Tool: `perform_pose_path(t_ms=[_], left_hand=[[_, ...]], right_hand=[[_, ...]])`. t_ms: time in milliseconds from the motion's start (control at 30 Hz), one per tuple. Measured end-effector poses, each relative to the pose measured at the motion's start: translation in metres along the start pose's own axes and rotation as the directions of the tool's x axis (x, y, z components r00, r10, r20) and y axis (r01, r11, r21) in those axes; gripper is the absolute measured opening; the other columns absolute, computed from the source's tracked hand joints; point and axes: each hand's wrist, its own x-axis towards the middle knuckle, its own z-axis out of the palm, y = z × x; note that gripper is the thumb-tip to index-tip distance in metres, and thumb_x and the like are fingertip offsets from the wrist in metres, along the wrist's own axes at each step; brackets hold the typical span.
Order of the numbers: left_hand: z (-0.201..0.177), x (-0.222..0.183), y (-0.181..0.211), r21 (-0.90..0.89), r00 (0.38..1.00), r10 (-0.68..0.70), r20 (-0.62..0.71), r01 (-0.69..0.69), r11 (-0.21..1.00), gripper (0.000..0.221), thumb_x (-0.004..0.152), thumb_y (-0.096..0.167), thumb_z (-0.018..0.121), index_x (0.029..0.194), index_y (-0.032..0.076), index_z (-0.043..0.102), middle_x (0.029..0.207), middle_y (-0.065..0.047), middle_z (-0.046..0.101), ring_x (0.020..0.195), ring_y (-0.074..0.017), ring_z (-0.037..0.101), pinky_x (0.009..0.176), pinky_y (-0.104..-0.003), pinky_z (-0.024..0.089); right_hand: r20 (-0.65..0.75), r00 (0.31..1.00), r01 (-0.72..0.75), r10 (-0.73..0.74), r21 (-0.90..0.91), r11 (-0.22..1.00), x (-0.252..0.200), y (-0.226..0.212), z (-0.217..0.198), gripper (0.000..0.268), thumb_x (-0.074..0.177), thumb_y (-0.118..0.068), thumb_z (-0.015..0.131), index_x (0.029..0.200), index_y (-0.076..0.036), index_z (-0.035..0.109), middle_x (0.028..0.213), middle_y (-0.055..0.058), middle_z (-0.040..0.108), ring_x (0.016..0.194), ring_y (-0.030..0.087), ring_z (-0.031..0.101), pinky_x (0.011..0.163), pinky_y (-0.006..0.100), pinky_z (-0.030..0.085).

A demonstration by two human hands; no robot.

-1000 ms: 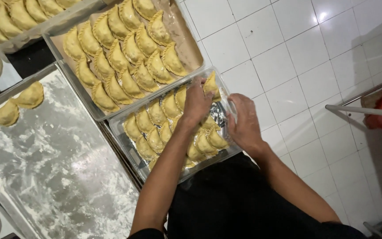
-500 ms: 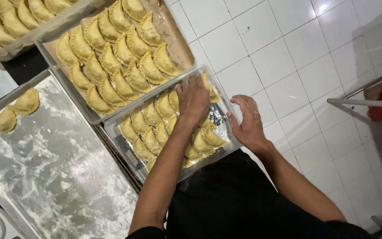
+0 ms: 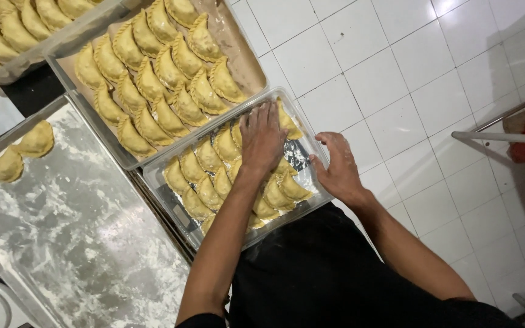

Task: Arranging raw pastries from a floured metal tray into plastic containers for storage or further processing.

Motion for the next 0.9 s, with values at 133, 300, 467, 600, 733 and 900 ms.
perform_pose_path(t_ms=[133,300,467,600,733,900], left_hand=[[0.008,-0.008,-0.001,-0.002,1.0,-0.011,-0.017,0.011,1.0,0.067,0.104,0.039,0.052,0.156,0.0,0.034,0.159,-0.023,0.038,0.149,-0.0366,0.032,0.123,-0.057,0.015],[-0.012,-0.024,0.021,-0.041,0.994,-0.076,0.077,0.079,0.996,0.061,0.107,0.033,0.041,0.157,0.0,0.031,0.164,-0.022,0.032,0.155,-0.0333,0.023,0.126,-0.054,0.008],[-0.021,-0.055,0.052,-0.03,0.991,-0.029,0.133,0.034,0.999,0.056,0.105,0.024,0.041,0.155,0.0,0.034,0.164,-0.024,0.03,0.156,-0.0354,0.02,0.126,-0.056,0.008],[-0.004,-0.044,0.049,-0.019,0.995,-0.022,0.097,0.024,1.0,0.058,0.102,0.014,0.045,0.156,-0.003,0.032,0.162,-0.026,0.032,0.155,-0.0375,0.022,0.124,-0.058,0.011],[0.018,-0.017,0.027,0.038,0.994,-0.108,-0.026,0.109,0.993,0.074,0.098,0.031,0.058,0.155,-0.006,0.03,0.158,-0.029,0.037,0.153,-0.0391,0.027,0.124,-0.057,0.01],[0.036,-0.002,0.01,0.136,0.989,-0.016,-0.149,0.037,0.99,0.088,0.09,0.042,0.074,0.151,-0.008,0.036,0.15,-0.028,0.045,0.147,-0.0416,0.035,0.121,-0.06,0.017]], right_hand=[[0.007,1.0,0.009,-0.009,-0.003,1.0,-0.004,0.005,0.006,0.04,0.093,-0.001,0.065,0.131,0.001,0.053,0.12,0.02,0.055,0.112,0.042,0.061,0.097,0.052,0.049],[0.024,0.999,-0.027,0.026,0.055,0.998,-0.006,0.005,0.007,0.042,0.094,0.002,0.06,0.134,0.003,0.05,0.12,0.024,0.054,0.112,0.048,0.06,0.096,0.053,0.051],[0.027,0.999,-0.033,0.032,0.06,0.998,-0.006,0.006,0.007,0.046,0.094,0.002,0.06,0.138,0.002,0.047,0.122,0.023,0.052,0.113,0.047,0.06,0.095,0.051,0.053],[0.037,0.999,-0.035,0.033,0.073,0.997,-0.006,0.004,0.009,0.045,0.095,0.003,0.058,0.139,0.003,0.045,0.122,0.024,0.052,0.114,0.047,0.06,0.095,0.053,0.053],[0.037,0.999,-0.014,0.012,0.056,0.998,-0.003,0.003,0.007,0.045,0.095,0.003,0.059,0.138,0.005,0.045,0.123,0.025,0.052,0.114,0.047,0.06,0.095,0.053,0.054],[0.025,0.999,-0.041,0.039,0.074,0.996,-0.004,0.001,0.009,0.044,0.096,0.0,0.059,0.138,0.003,0.046,0.122,0.024,0.052,0.113,0.048,0.06,0.094,0.053,0.054]])
